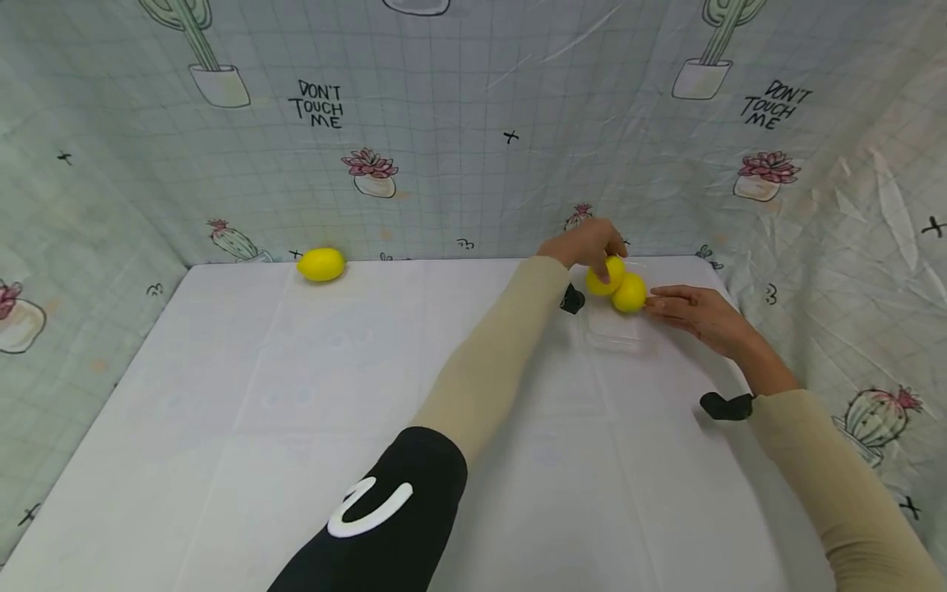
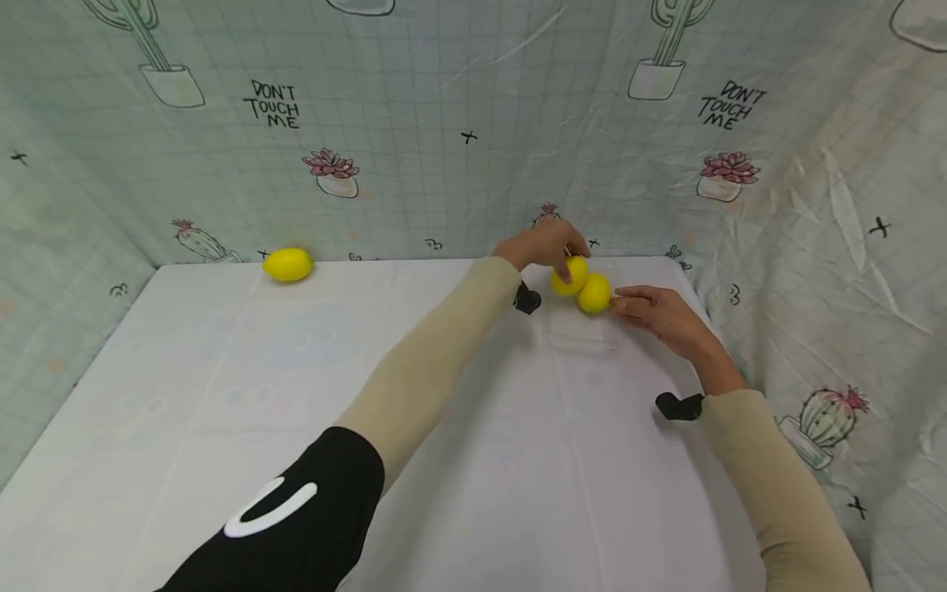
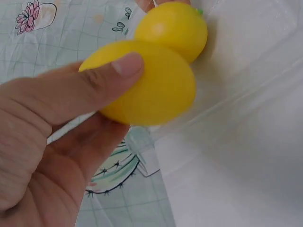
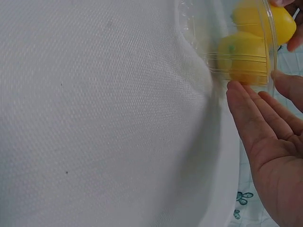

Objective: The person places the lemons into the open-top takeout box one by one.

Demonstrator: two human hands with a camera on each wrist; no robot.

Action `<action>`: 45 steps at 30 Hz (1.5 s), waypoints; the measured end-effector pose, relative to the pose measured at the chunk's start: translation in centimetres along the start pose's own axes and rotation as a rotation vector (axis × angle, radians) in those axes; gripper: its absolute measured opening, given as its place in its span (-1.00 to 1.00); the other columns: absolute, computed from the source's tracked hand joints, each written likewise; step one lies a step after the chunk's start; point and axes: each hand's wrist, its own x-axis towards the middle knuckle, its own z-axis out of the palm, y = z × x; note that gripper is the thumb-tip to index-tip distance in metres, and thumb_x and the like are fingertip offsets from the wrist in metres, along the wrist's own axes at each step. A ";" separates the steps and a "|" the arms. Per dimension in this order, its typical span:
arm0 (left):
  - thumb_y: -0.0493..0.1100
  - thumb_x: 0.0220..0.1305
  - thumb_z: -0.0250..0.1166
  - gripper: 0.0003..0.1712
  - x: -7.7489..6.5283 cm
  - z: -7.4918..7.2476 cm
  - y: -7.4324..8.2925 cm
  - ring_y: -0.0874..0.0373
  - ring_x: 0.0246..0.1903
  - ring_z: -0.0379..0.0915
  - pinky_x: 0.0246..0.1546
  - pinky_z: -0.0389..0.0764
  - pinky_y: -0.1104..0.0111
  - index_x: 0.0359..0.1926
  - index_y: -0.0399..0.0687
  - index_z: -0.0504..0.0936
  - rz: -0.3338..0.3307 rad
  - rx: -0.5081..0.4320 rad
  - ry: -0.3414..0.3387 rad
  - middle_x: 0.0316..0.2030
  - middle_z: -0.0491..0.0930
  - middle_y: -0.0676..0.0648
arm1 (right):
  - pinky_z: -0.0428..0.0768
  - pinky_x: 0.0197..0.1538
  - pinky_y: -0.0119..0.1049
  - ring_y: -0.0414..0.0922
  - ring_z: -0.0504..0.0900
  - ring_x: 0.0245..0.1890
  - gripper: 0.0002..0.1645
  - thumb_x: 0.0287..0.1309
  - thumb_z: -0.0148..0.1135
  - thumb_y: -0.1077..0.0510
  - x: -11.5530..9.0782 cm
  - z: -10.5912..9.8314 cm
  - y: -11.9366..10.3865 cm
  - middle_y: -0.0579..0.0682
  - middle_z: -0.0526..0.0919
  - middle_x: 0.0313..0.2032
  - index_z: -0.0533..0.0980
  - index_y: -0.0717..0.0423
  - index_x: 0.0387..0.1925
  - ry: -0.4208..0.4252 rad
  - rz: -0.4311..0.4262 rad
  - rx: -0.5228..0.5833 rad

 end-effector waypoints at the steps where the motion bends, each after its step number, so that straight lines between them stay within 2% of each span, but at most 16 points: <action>1: -0.23 0.22 0.47 -0.41 0.0 -0.2 -0.1 0.21 0.16 0.48 0.16 0.51 0.54 0.29 -0.03 0.61 0.017 -0.006 -0.029 0.21 0.60 0.03 | 0.53 0.24 -0.41 -0.38 0.59 0.14 -0.12 0.48 0.12 -0.12 0.0 0.0 0.0 0.02 0.52 0.33 0.09 0.31 0.54 0.001 0.000 0.003; 7: -0.32 0.19 0.47 -0.46 0.3 -0.6 -0.9 0.22 0.20 0.50 0.13 0.54 0.54 0.22 -0.01 0.68 0.116 -0.104 -0.200 0.21 0.61 0.06 | 0.53 0.21 -0.46 -0.42 0.59 0.11 -0.12 0.47 0.12 -0.11 0.1 -0.1 0.1 0.00 0.52 0.34 0.08 0.33 0.53 -0.017 -0.008 -0.004; 11: -0.33 0.17 0.49 -0.48 0.7 -0.3 -1.2 0.23 0.22 0.49 0.13 0.53 0.56 0.16 0.05 0.72 0.138 -0.107 -0.267 0.23 0.60 0.07 | 0.53 0.22 -0.45 -0.41 0.59 0.13 -0.12 0.47 0.13 -0.12 0.0 -0.2 0.1 -0.01 0.51 0.34 0.09 0.31 0.53 -0.014 -0.006 -0.005; 21: -0.36 0.16 0.47 -0.51 1.4 -0.2 -1.2 0.26 0.23 0.49 0.14 0.54 0.54 0.11 0.09 0.75 0.069 -0.100 -0.313 0.23 0.61 0.08 | 0.51 0.26 -0.37 -0.42 0.60 0.10 -0.17 0.50 0.10 -0.09 0.1 -0.2 0.1 0.01 0.52 0.34 0.12 0.32 0.52 -0.019 -0.013 -0.012; 27: -0.36 0.20 0.45 -0.44 1.2 -0.2 -1.0 0.25 0.28 0.45 0.15 0.53 0.54 0.21 0.09 0.68 0.103 -0.070 -0.329 0.28 0.56 0.09 | 0.44 0.34 -0.23 -0.33 0.58 0.18 -0.19 0.52 0.07 -0.08 0.1 0.0 -0.1 0.24 0.34 0.44 0.10 0.31 0.53 -0.016 0.000 -0.037; 31: -0.34 0.26 0.42 -0.37 0.3 -0.6 -0.7 0.20 0.35 0.38 0.17 0.52 0.53 0.35 0.02 0.56 0.192 -0.027 -0.302 0.35 0.49 0.07 | 0.44 0.34 -0.22 -0.29 0.58 0.21 -0.19 0.52 0.06 -0.08 0.0 0.0 -0.1 0.25 0.33 0.44 0.10 0.29 0.54 -0.008 0.006 -0.053; 35: -0.26 0.37 0.35 -0.42 -1.6 -1.4 -1.3 0.12 0.36 0.38 0.23 0.48 0.49 0.38 -0.03 0.51 0.275 0.049 -0.208 0.37 0.47 0.00 | 0.44 0.33 -0.26 -0.32 0.58 0.19 -0.18 0.52 0.07 -0.08 0.0 0.2 -0.1 0.25 0.33 0.44 0.09 0.29 0.54 -0.008 0.003 -0.044; 38: -0.17 0.44 0.29 -0.50 -3.6 -2.0 -2.4 0.13 0.31 0.42 0.25 0.47 0.47 0.37 -0.03 0.53 0.298 0.119 -0.109 0.33 0.51 -0.01 | 0.44 0.33 -0.29 -0.34 0.58 0.17 -0.17 0.52 0.07 -0.07 0.0 0.4 -0.2 0.26 0.30 0.45 0.06 0.30 0.55 -0.007 -0.002 -0.021; 41: -0.11 0.48 0.26 -0.54 -6.3 -2.3 -3.7 0.15 0.27 0.43 0.25 0.47 0.44 0.34 0.00 0.56 0.282 0.171 -0.012 0.29 0.54 0.02 | 0.46 0.32 -0.30 -0.37 0.58 0.15 -0.16 0.52 0.07 -0.07 -0.1 0.6 -0.1 0.25 0.31 0.45 0.05 0.30 0.55 0.013 0.001 -0.012; 45: -0.13 0.49 0.24 -0.59 -10.1 -2.7 -6.0 0.08 0.28 0.41 0.32 0.43 0.31 0.29 -0.06 0.60 0.273 0.194 0.093 0.26 0.57 -0.04 | 0.45 0.33 -0.26 -0.35 0.57 0.17 -0.16 0.51 0.07 -0.10 -0.1 0.5 0.2 0.23 0.32 0.45 0.07 0.27 0.55 0.035 0.014 -0.024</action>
